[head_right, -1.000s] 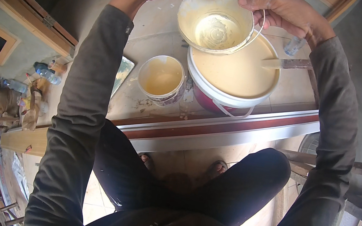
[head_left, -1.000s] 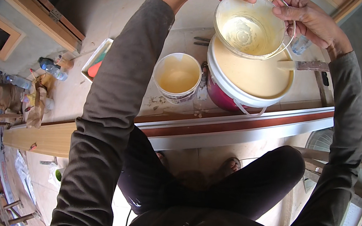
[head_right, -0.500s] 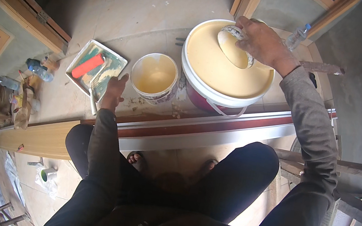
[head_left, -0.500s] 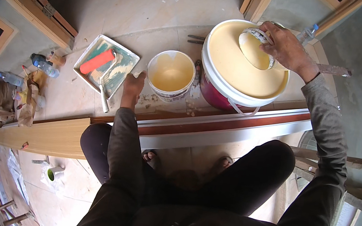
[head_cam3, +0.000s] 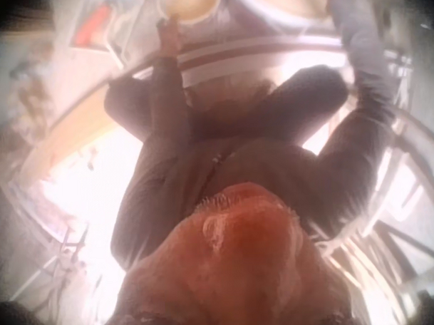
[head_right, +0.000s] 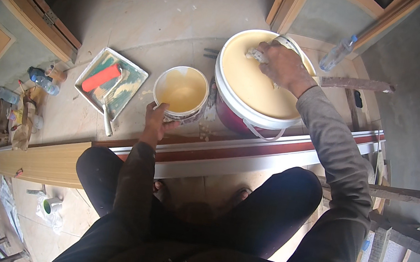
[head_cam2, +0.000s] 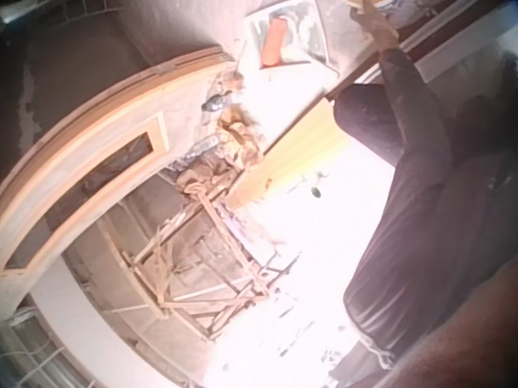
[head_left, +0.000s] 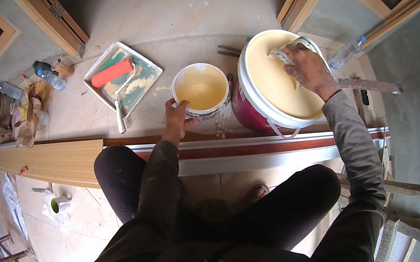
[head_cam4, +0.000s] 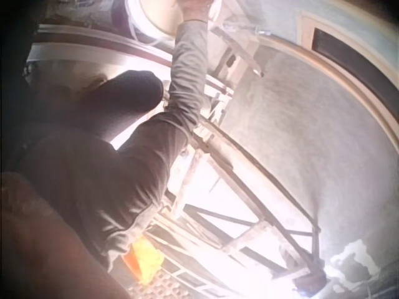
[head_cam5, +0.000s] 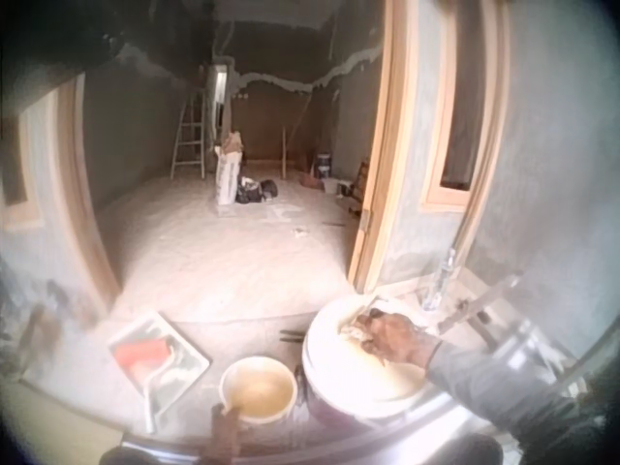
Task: The person sits on the floor and stirs a thick yellow liquid in a large bucket using a flat tool. They then pour the liquid from a smaller bucket into the large bucket and continue stirring. Finally, they scoop some of the mixture from the large bucket into the smaller bucket.
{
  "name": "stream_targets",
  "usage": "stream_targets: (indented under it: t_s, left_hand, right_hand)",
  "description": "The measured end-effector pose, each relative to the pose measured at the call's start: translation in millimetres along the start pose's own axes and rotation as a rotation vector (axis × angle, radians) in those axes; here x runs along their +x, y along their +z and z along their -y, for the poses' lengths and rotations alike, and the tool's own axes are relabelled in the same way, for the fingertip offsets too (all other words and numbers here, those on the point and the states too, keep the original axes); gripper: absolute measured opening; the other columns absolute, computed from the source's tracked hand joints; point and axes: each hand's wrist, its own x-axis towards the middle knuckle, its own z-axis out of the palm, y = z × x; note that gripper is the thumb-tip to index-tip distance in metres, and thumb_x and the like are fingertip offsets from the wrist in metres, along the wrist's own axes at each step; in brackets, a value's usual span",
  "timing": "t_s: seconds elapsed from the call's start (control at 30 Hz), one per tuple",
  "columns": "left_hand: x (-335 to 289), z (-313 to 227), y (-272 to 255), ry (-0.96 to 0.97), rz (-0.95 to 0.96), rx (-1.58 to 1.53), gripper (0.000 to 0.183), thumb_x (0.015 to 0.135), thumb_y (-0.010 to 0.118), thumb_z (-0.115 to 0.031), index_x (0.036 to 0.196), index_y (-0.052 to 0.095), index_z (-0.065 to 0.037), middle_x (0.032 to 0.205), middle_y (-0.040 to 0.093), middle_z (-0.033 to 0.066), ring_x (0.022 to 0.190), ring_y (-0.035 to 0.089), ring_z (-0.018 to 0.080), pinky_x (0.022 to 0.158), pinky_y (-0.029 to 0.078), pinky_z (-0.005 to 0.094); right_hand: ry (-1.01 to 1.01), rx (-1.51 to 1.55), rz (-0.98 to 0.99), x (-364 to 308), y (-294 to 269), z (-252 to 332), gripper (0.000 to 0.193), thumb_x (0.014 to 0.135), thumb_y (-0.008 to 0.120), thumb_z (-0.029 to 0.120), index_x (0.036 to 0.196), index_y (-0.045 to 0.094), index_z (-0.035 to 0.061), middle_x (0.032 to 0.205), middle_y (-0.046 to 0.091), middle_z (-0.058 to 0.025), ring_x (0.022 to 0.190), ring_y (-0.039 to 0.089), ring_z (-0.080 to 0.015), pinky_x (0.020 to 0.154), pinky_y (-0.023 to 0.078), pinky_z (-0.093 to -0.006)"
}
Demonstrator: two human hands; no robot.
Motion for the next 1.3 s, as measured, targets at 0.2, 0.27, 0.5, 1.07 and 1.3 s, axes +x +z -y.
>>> stream_targets:
  t_s: [0.2,0.27,0.5,1.07,1.3]
  left_hand:
    - [8,-1,-4,0.024,-0.050,-0.041,0.059,0.082,0.070,-0.010,0.128,0.034,-0.002,0.132,0.043,0.0243,0.104,0.062,0.0395,0.068,0.066,0.0472]
    - [11,-4,-7,0.030,0.012,-0.050,0.052,0.081,0.068,-0.009,0.122,0.037,0.000,0.128,0.045,0.0239,0.102,0.063,0.0385,0.067,0.067,0.0463]
    - [-24,-59,-12,0.300,-0.096,0.211,0.025,0.081,0.065,-0.011,0.096,0.049,0.002,0.100,0.056,0.0183,0.077,0.063,0.0293,0.056,0.065,0.0395]
    - [-93,-212,33,0.876,-0.230,0.822,0.038,0.080,0.062,-0.032,0.074,0.054,0.004,0.070,0.062,0.0203,0.063,0.059,0.0303,0.068,0.050,0.0409]
    - [-98,-199,59,0.836,-0.134,0.718,0.037,0.080,0.061,-0.032,0.070,0.052,0.003,0.065,0.059,0.0153,0.061,0.054,0.0238,0.065,0.049,0.0373]
  right_hand:
    - [0.062,0.052,-0.033,10,0,0,0.042,0.081,0.070,0.017,0.120,0.063,0.0022,0.108,0.069,-0.0233,0.099,0.068,-0.0361,0.091,0.052,-0.0447]
    - [0.097,0.133,-0.032,14,0,-3,0.042,0.081,0.070,0.017,0.120,0.063,0.0018,0.108,0.068,-0.0237,0.102,0.068,-0.0359,0.093,0.051,-0.0441]
    - [0.225,0.380,-0.078,12,-1,-14,0.040,0.082,0.068,0.016,0.119,0.063,-0.0006,0.104,0.069,-0.0242,0.100,0.067,-0.0377,0.091,0.050,-0.0434]
    - [0.424,1.317,-0.267,-25,-35,-60,0.018,0.090,0.066,0.017,0.098,0.062,0.0015,0.082,0.060,-0.0018,0.066,0.059,-0.0063,0.055,0.051,-0.0188]
    - [0.292,1.333,-0.307,-20,-71,-46,0.018,0.093,0.072,0.020,0.100,0.063,0.0050,0.071,0.058,0.0038,0.058,0.054,-0.0012,0.051,0.044,-0.0146]
